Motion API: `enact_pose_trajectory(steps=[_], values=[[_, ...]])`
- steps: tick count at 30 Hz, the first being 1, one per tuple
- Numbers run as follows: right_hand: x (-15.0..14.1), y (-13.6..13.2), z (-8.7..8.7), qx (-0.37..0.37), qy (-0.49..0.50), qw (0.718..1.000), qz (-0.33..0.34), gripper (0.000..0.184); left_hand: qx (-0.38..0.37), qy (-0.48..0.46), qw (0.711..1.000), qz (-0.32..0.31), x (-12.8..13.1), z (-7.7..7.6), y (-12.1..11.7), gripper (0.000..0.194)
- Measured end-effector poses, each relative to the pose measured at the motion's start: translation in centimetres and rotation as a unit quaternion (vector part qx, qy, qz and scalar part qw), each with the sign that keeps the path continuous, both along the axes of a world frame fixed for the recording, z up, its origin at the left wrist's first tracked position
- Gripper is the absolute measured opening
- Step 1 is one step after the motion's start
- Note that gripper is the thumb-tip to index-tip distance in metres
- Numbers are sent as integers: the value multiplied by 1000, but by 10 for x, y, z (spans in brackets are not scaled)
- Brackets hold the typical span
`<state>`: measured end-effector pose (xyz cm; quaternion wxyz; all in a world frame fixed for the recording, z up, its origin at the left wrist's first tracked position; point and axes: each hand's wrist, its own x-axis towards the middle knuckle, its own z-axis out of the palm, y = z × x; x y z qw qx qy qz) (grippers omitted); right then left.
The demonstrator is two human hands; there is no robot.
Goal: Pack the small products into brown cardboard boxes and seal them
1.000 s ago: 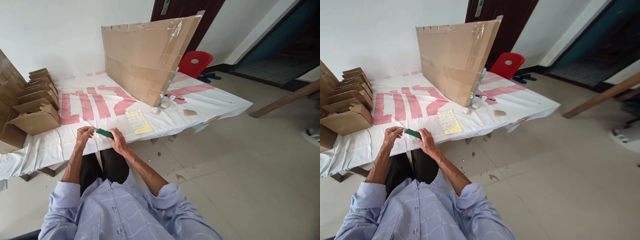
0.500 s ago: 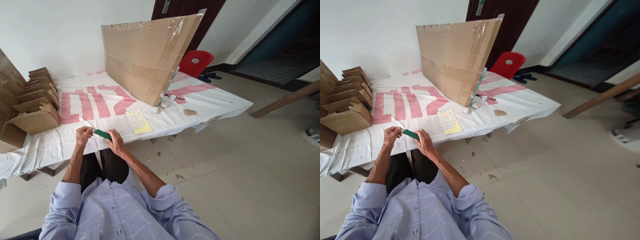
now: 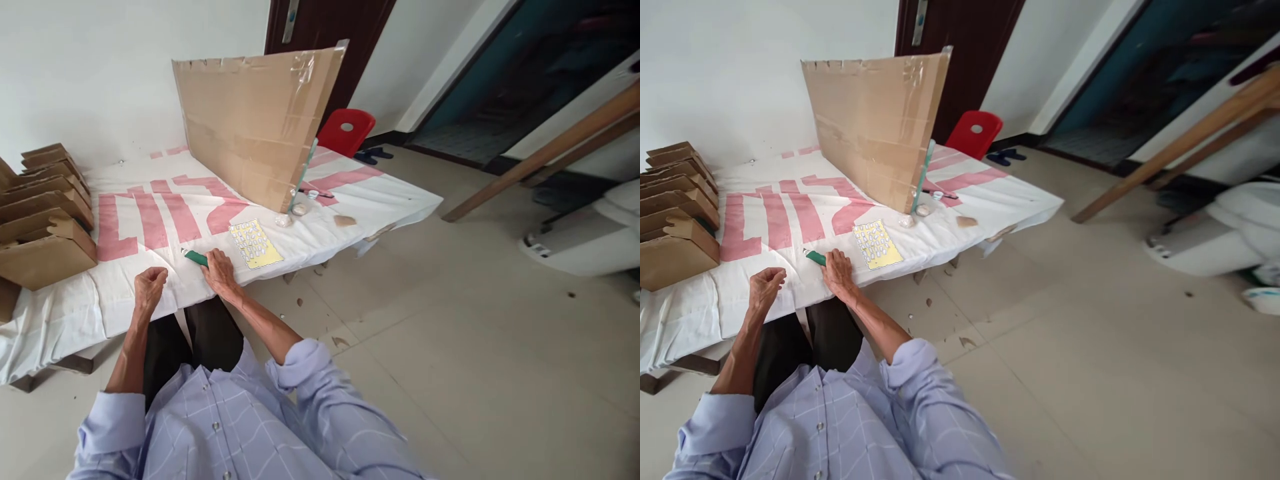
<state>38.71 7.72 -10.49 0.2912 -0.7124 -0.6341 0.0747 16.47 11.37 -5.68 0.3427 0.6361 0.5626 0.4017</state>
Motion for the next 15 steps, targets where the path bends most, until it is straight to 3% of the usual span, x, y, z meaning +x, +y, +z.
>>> enact_pose_trajectory(steps=[4, 8, 12, 15], values=[[0, 14, 5, -6, -9, 1000, -13, 23, 58, 55, 996, -35, 2, -7, -10, 31], [18, 1, -4, 110, 4, 994, -8, 30, 117, 96, 986, -74, 4, -14, -17, 28], [73, -32, -27, 221, 15, 973, -57, 30, 179, 132, 967, -124, 15, -24, -26, 25], [122, -52, -45, 244, 20, 963, -112, 31, 222, 157, 947, -172, 38, -34, -35, 22]])
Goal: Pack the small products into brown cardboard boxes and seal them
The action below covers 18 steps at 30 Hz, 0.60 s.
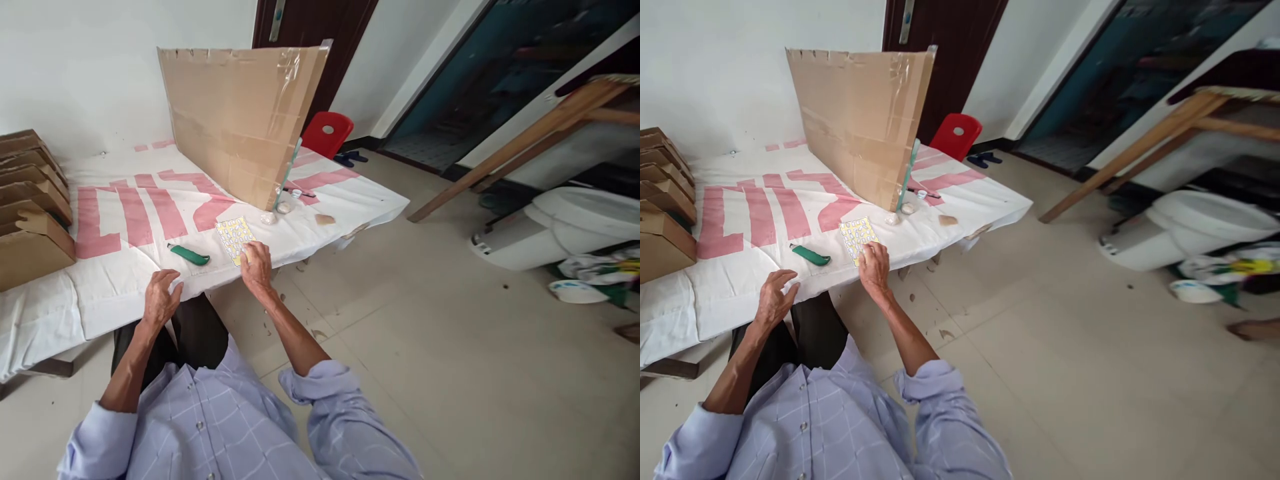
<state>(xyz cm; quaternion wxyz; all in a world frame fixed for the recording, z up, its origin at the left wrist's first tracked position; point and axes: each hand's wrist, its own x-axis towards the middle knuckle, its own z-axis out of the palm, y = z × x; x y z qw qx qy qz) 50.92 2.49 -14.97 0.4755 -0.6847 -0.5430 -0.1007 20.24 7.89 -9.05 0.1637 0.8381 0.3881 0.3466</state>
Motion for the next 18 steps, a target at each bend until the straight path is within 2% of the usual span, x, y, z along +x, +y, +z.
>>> enact_pose_trajectory(steps=[2, 5, 10, 13, 18], values=[[25, -6, -9, -12, 6, 1000, -21, 31, 24, 23, 999, -36, 19, -6, -7, 22], [45, -5, -17, -46, 8, 999, -18, 31, 48, 62, 994, -81, 45, -13, -16, 27], [49, 3, -23, -94, 9, 995, -25, 31, 59, 164, 976, -129, 75, -15, -27, 42], [49, 5, -25, -104, 7, 994, -34, 31, 60, 260, 951, -158, 95, -9, -32, 54], [53, 5, -27, -114, -3, 993, -42, 33, 60, 331, 921, -195, 125, 0, -41, 65]])
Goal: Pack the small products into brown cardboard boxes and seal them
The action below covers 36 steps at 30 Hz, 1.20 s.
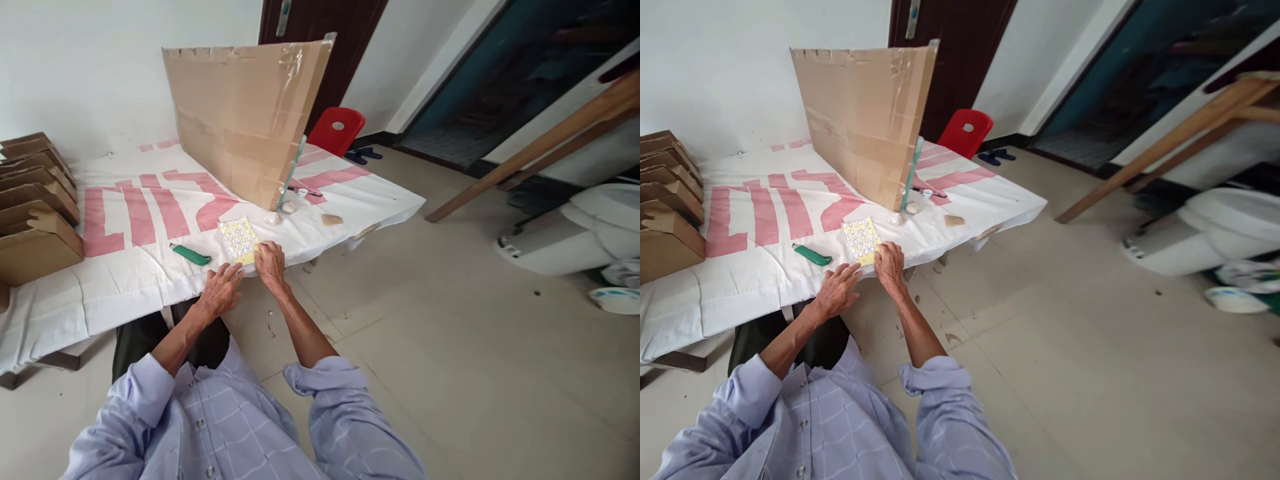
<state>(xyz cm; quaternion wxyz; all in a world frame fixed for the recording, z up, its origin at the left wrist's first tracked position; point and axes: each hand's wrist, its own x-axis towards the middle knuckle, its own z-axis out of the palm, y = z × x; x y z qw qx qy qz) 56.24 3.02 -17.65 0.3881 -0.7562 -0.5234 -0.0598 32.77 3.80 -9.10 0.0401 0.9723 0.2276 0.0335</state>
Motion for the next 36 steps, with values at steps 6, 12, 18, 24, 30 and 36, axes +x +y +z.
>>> enact_pose_trajectory(steps=[6, 12, 18, 24, 30, 36], values=[[2, 1, -5, -23, -12, 1000, -3, 32, 2, 19, 1000, 9, 6, -1, -6, 66], [3, 5, -5, -24, 8, 1000, -6, 30, 9, 20, 999, 24, 8, -3, -6, 65], [5, 11, 0, 20, 39, 999, -8, 28, 15, -5, 1000, 22, 6, -10, -4, 70], [0, -3, -1, 68, 29, 997, 10, 30, 4, -54, 998, 12, -1, -21, -2, 73], [-3, -10, 6, 102, 45, 994, -1, 34, -9, -122, 992, 15, -16, -17, 4, 63], [7, -48, 3, 155, 58, 986, -29, 39, -28, -201, 977, 63, -81, -2, 9, 37]])
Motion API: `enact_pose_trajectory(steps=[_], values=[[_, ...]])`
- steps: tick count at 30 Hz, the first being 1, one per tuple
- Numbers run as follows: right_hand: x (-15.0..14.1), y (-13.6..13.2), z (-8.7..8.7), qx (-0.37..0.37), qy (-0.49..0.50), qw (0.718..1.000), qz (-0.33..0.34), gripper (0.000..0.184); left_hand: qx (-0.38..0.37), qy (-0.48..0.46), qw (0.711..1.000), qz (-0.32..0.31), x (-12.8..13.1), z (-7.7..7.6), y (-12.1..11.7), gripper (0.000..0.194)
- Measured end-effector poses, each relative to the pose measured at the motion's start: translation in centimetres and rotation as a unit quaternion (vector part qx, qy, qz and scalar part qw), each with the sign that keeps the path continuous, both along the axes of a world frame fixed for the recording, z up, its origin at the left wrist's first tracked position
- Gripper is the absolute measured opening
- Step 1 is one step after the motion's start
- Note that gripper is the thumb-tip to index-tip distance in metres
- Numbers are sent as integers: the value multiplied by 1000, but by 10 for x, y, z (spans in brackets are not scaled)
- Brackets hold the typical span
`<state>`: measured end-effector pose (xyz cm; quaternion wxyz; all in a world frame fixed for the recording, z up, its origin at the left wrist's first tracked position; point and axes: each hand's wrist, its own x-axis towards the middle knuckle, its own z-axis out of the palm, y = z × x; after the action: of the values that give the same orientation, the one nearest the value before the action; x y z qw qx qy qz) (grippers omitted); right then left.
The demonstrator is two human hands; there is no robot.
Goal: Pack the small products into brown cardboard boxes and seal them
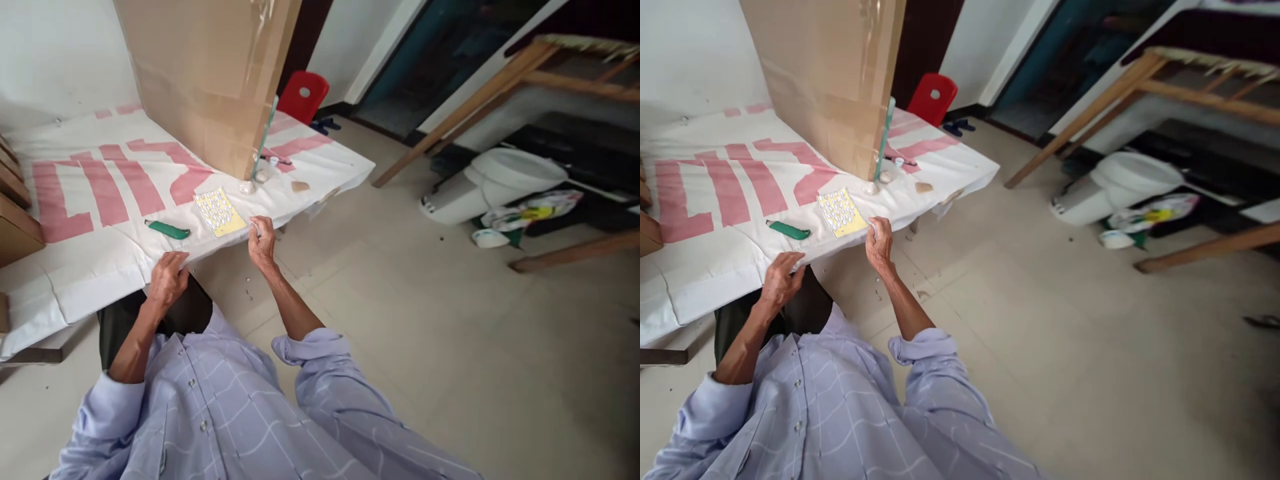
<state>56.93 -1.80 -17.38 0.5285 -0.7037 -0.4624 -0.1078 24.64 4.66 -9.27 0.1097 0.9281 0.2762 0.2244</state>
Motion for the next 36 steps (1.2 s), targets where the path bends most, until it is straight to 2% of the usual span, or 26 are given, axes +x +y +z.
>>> enact_pose_trajectory(steps=[3, 6, 11, 13, 16, 19, 23, 26, 30, 36], values=[[5, -36, -9, 10, 25, 999, -34, 42, -20, -92, 995, 44, -38, 2, -3, 27], [9, -74, -23, 21, 85, 994, -72, 40, -52, -115, 987, 99, -66, 2, -11, 24], [7, -118, -53, 41, 241, 960, -141, 43, -87, -138, 973, 164, -83, 3, -25, 22], [-1, -128, -63, 30, 284, 948, -143, 46, -91, -140, 969, 181, -84, 5, -28, 22], [-28, -135, -71, -23, 299, 951, -71, 49, -86, -144, 967, 191, -85, 8, -29, 22], [-73, -132, -70, -67, 292, 953, 29, 43, -75, -153, 967, 189, -87, 9, -29, 23], [-145, -117, -60, -99, 261, 945, 173, 22, -82, -149, 966, 193, -90, 7, -31, 23], [-186, -106, -47, -112, 160, 943, 270, 18, -92, -139, 965, 204, -93, 5, -34, 23], [-219, -94, -28, -93, 43, 939, 328, 20, -87, -133, 962, 220, -99, 4, -36, 22], [-254, -79, -10, -91, -46, 889, 446, 13, -69, -134, 962, 226, -104, 7, -36, 21]])
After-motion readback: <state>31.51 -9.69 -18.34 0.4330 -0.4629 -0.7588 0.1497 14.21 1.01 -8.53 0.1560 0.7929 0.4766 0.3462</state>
